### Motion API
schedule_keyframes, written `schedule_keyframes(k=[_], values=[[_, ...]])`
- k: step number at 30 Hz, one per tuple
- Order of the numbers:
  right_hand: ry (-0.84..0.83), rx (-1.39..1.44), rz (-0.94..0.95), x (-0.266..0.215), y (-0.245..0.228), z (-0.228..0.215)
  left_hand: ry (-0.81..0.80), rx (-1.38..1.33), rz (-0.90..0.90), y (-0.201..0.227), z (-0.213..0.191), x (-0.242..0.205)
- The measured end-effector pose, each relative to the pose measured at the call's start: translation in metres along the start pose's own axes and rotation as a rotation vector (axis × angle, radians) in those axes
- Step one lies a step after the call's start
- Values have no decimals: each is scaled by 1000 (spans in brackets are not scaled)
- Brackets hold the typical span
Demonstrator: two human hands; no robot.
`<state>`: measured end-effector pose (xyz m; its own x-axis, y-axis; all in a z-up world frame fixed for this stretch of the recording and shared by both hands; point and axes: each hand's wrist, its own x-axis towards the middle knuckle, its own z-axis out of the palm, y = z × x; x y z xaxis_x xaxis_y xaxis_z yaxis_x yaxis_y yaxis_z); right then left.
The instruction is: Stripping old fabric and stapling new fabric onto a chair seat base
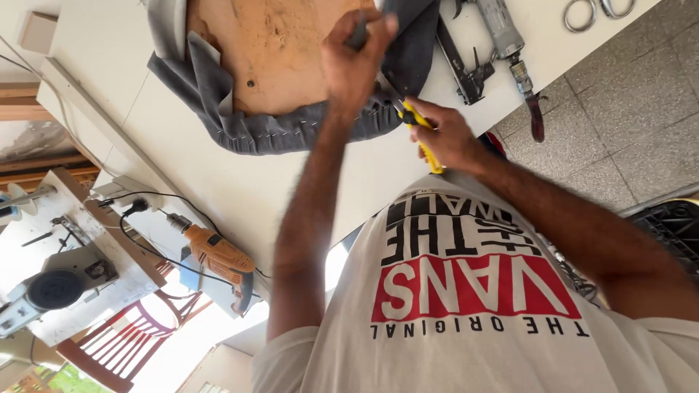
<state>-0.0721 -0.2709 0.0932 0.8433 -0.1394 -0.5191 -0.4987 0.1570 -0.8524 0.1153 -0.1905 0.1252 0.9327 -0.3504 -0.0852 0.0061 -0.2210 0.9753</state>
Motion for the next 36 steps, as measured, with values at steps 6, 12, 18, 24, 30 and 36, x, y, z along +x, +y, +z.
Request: schedule_keyframes(k=[6,12,18,24,30,36], values=[[64,64,-98,-13,25,1,-789,1125,171,6,-69,-21],[33,40,-242,-20,38,12,-517,1252,671,-88,-68,-27],[81,57,-136,-27,24,16,-216,848,1194,-144,-77,-20],[176,27,-113,-29,42,34,-39,777,1211,-166,-68,-27],[246,44,-191,0,47,60,50,686,1262,-158,-65,-30],[293,70,-104,-28,72,79,76,671,1240,-152,-63,-33]])
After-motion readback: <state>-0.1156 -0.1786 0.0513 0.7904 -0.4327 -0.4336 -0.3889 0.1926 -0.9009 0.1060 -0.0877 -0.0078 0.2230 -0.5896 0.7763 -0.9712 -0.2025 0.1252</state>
